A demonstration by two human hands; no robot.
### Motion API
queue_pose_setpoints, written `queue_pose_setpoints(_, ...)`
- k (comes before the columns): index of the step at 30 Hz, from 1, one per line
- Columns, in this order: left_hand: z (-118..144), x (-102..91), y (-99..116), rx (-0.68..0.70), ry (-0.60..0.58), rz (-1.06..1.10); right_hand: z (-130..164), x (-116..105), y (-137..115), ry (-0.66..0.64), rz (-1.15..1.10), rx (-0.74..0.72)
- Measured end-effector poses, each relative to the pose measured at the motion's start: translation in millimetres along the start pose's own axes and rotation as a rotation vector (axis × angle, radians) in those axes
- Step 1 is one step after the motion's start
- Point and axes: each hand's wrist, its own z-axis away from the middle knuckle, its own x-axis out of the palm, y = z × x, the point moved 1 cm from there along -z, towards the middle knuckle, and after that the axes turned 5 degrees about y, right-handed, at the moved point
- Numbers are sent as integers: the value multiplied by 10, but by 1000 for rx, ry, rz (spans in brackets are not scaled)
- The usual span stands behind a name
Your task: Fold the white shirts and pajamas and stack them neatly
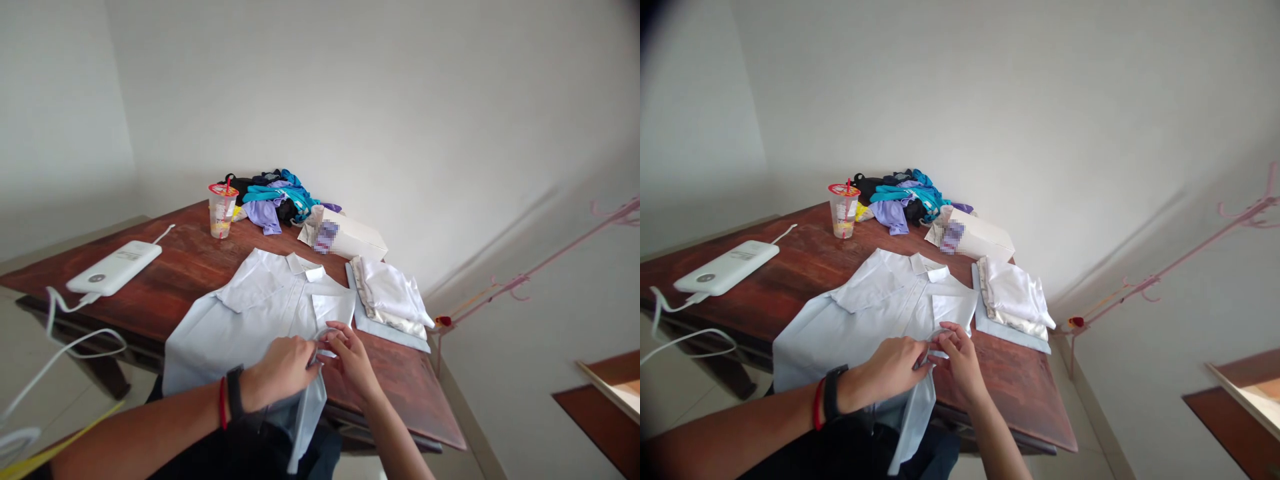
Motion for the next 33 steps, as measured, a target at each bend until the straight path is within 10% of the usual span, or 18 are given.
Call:
queue_pose_setpoints(11,-233,-191,-245,-133,-269,709,436,46,-348,-399,940,-334)
queue_pose_setpoints(19,-401,-137,-338,-36,-263,626,444,390,-335,-669,1558,-539)
queue_pose_setpoints(33,-20,-697,-296,-158,-10,332,189,379,-285,-544,1391,-668)
